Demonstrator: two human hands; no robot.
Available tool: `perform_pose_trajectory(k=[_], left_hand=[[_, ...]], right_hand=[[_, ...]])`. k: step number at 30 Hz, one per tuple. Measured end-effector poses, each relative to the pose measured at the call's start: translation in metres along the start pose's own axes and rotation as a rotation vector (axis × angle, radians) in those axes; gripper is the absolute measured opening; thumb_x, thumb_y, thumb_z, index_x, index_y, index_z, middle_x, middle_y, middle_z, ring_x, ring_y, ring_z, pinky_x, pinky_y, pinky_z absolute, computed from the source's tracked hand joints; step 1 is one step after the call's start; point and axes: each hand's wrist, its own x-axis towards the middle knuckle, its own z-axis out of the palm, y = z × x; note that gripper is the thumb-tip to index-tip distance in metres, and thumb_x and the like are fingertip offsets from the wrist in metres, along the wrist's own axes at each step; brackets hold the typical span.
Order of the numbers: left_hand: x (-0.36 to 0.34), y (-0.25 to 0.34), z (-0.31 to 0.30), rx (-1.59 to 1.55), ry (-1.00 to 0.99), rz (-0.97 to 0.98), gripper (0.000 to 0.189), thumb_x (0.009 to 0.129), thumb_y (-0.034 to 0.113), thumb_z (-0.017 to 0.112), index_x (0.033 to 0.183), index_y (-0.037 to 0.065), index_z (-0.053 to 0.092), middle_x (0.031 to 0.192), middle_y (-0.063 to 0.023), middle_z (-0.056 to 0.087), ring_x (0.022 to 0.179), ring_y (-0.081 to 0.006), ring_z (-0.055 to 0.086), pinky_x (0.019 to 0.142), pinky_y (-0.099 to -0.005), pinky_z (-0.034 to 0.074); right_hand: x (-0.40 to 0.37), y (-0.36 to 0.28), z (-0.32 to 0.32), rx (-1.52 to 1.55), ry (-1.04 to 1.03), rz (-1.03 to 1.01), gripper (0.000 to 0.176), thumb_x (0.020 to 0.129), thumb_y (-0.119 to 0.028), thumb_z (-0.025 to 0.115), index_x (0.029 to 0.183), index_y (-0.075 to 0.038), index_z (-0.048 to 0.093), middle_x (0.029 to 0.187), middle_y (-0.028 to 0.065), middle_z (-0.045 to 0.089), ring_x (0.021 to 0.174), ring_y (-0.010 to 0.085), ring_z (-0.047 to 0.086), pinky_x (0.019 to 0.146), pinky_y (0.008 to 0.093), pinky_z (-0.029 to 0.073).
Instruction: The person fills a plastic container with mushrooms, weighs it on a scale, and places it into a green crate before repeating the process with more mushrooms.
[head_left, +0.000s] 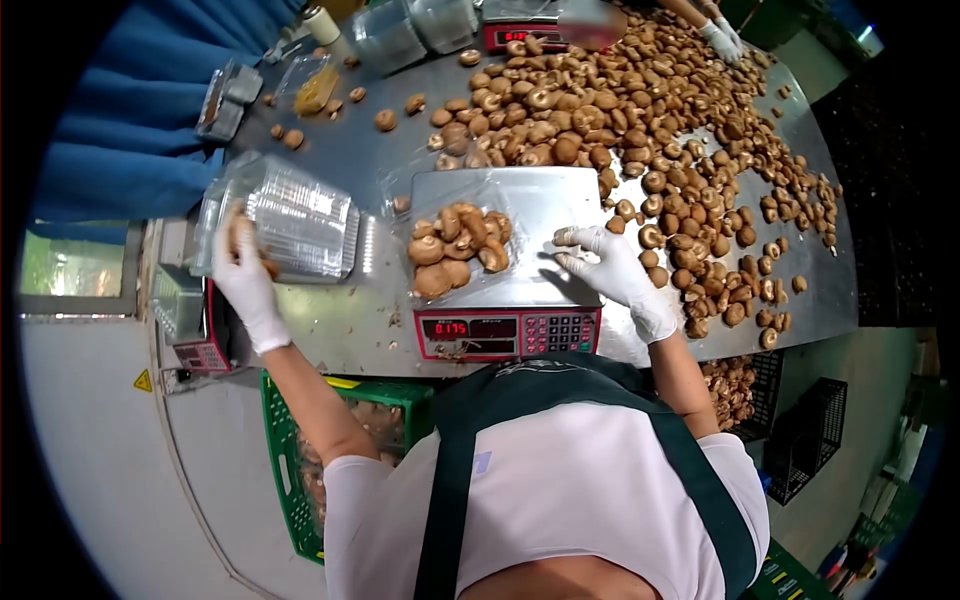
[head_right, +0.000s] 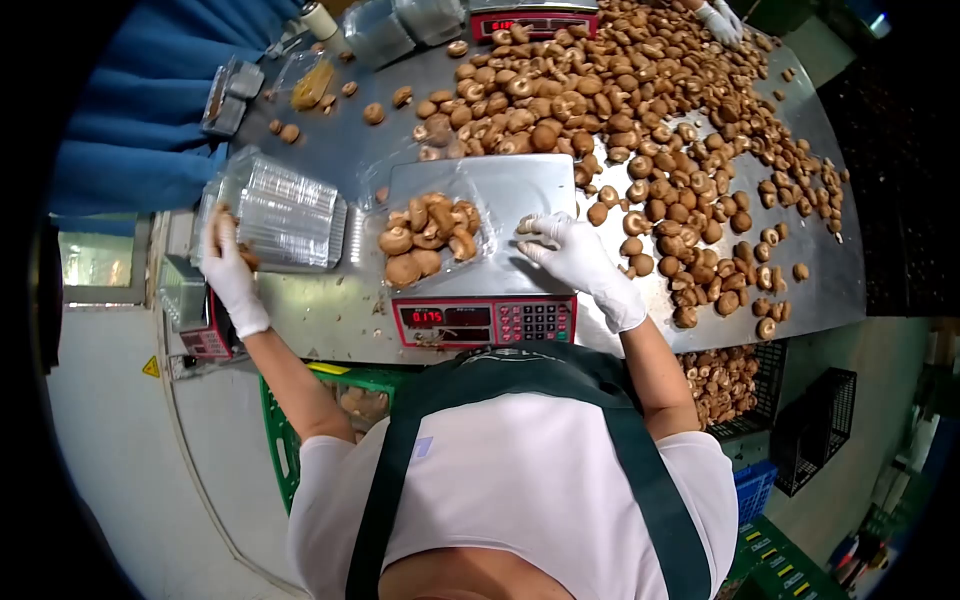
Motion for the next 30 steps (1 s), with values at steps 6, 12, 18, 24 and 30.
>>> perform_pose_trajectory(k=[6,12,18,24,30], left_hand=[[0.085,-0.058,-0.053,0.435,0.160,0.210,0.027,0.088,0.022,0.056,0.110,0.007,0.062,0.091,-0.0062,0.061,0.067,-0.0140,0.054,0.057,-0.0254,0.042],[0.116,-0.111,-0.051,0.741,0.025,0.313,0.037,0.083,0.034,0.057,0.110,0.009,0.062,0.107,-0.0132,0.062,0.096,-0.0277,0.059,0.085,-0.0329,0.044],[0.113,-0.123,-0.046,0.707,-0.291,0.133,0.041,0.081,0.035,0.060,0.111,0.008,0.061,0.109,-0.0131,0.061,0.097,-0.0271,0.059,0.086,-0.0326,0.044],[0.071,-0.050,-0.020,0.391,0.079,0.243,0.024,0.087,0.021,0.058,0.104,0.004,0.064,0.106,-0.0089,0.062,0.090,-0.0186,0.060,0.078,-0.0293,0.047],[0.026,-0.040,0.046,0.052,-0.414,0.045,0.022,0.087,0.018,0.058,0.103,0.004,0.066,0.100,-0.0055,0.065,0.093,-0.0129,0.058,0.083,-0.0245,0.044]], right_hand=[[0.036,-0.027,0.010,-0.276,0.055,-0.372,0.019,0.072,-0.020,0.068,0.088,-0.010,0.067,0.110,0.0068,0.060,0.097,0.0290,0.056,0.080,0.0363,0.049],[0.072,-0.031,0.040,-0.599,0.043,-0.511,0.020,0.068,-0.017,0.067,0.087,-0.011,0.068,0.115,0.0088,0.058,0.098,0.0295,0.054,0.081,0.0378,0.047],[0.070,-0.025,0.051,-0.527,-0.056,-0.351,0.012,0.071,-0.009,0.065,0.083,-0.009,0.068,0.122,0.0082,0.056,0.106,0.0307,0.052,0.086,0.0365,0.046],[0.043,-0.005,0.018,-0.051,0.147,-0.217,0.006,0.080,-0.007,0.062,0.086,-0.005,0.062,0.112,0.0090,0.062,0.104,0.0257,0.057,0.088,0.0356,0.045],[-0.004,0.065,-0.064,-0.216,0.415,0.286,0.034,0.093,-0.028,0.047,0.082,0.001,0.061,0.085,0.0170,0.065,0.079,0.0285,0.064,0.071,0.0347,0.048]])
